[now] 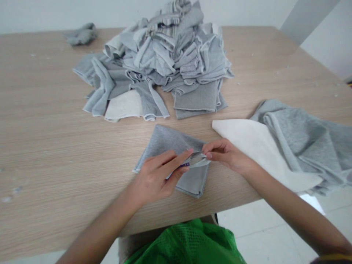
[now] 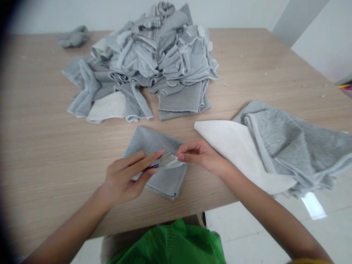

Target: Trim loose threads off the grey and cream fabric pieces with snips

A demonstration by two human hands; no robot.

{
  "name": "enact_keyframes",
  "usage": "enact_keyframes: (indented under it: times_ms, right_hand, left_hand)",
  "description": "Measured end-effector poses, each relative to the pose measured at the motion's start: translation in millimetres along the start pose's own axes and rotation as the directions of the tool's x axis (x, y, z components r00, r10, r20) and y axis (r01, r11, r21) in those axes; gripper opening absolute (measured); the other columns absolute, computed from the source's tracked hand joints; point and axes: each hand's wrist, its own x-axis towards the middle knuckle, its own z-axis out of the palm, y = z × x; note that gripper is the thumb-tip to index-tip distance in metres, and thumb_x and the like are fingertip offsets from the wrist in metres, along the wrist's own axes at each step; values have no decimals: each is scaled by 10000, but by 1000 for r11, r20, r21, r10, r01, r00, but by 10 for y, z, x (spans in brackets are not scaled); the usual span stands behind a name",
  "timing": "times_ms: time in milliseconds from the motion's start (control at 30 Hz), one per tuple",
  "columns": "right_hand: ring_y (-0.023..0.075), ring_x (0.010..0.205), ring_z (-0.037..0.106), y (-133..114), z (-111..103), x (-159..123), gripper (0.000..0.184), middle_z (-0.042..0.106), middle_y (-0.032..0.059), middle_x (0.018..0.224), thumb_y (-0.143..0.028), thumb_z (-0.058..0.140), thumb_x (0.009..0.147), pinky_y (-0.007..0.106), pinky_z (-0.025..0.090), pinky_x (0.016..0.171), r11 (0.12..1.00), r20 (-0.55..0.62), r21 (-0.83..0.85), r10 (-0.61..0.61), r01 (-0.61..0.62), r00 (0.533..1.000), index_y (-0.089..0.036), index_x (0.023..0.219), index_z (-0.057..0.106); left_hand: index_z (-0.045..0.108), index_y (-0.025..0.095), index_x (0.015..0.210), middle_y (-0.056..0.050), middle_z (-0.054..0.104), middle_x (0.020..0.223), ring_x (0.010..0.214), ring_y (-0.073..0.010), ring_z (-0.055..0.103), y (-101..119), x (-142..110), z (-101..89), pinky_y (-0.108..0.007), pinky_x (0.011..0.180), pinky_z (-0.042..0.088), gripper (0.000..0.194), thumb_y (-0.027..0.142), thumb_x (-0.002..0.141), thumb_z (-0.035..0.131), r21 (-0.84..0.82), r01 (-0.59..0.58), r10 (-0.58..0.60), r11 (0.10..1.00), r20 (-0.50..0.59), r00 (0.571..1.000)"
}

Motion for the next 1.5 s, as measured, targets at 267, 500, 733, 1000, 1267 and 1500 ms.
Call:
enact_keyframes:
  times_ms: [267, 500, 733, 1000, 1267, 1500]
  right_hand:
    - [139, 756, 611, 12, -26, -19, 172, 699, 18, 787, -339, 852, 757, 261, 473, 713, 1000, 13, -16, -8, 8, 1000, -184, 785, 784]
    - [141, 773, 624, 22, -40, -20, 144, 714, 17, 812, -318, 850, 761, 264, 473, 730, 999, 10, -39, -11, 12, 1000, -196, 808, 790]
    - [144, 755, 614, 9, -43, -24, 160, 706, 21, 795, -324, 854, 750, 268, 466, 710, 999, 3, -45, 3, -3, 1000, -186, 797, 787]
    - [148, 750, 617, -3, -34, -34, 169, 707, 24, 787, -320, 867, 730, 272, 469, 706, 999, -22, -32, 17, -17, 1000, -183, 786, 786]
    - [141, 762, 622, 3, -38, -31, 169, 714, 22, 801, -331, 868, 733, 264, 474, 722, 1000, -20, -25, 15, -16, 1000, -192, 794, 793]
    - [152, 780, 616, 5, -44, -35, 172, 709, 22, 803, -339, 857, 747, 276, 463, 736, 999, -33, -34, 11, -12, 999, -189, 790, 787]
  left_hand:
    - [593, 146, 1329, -6, 626, 813, 601, -82, 554, -8, -1, 63, -197, 509, 433, 357, 190, 974, 597, -18, -2, 2, 1000, -9, 1000]
    - [591, 132, 1319, -2, 612, 812, 594, -81, 532, 7, -1, 74, -201, 508, 421, 341, 188, 983, 583, -41, 9, -8, 999, 12, 1000]
    - [604, 138, 1312, -8, 641, 812, 590, -85, 553, 19, -9, 71, -200, 513, 442, 333, 189, 984, 578, -43, 12, -12, 999, -9, 1000]
    - [610, 135, 1305, 12, 604, 767, 563, -72, 516, 14, -15, 78, -191, 494, 406, 334, 167, 973, 595, -48, 12, -13, 999, -17, 1000]
    - [620, 142, 1305, 10, 610, 770, 570, -74, 516, 5, -17, 94, -188, 505, 405, 329, 152, 979, 579, -113, 50, -49, 992, 6, 999]
    - [676, 192, 1271, -5, 690, 782, 532, -73, 527, -10, 24, -22, -190, 485, 405, 301, 217, 986, 581, -152, 168, -175, 974, -32, 984]
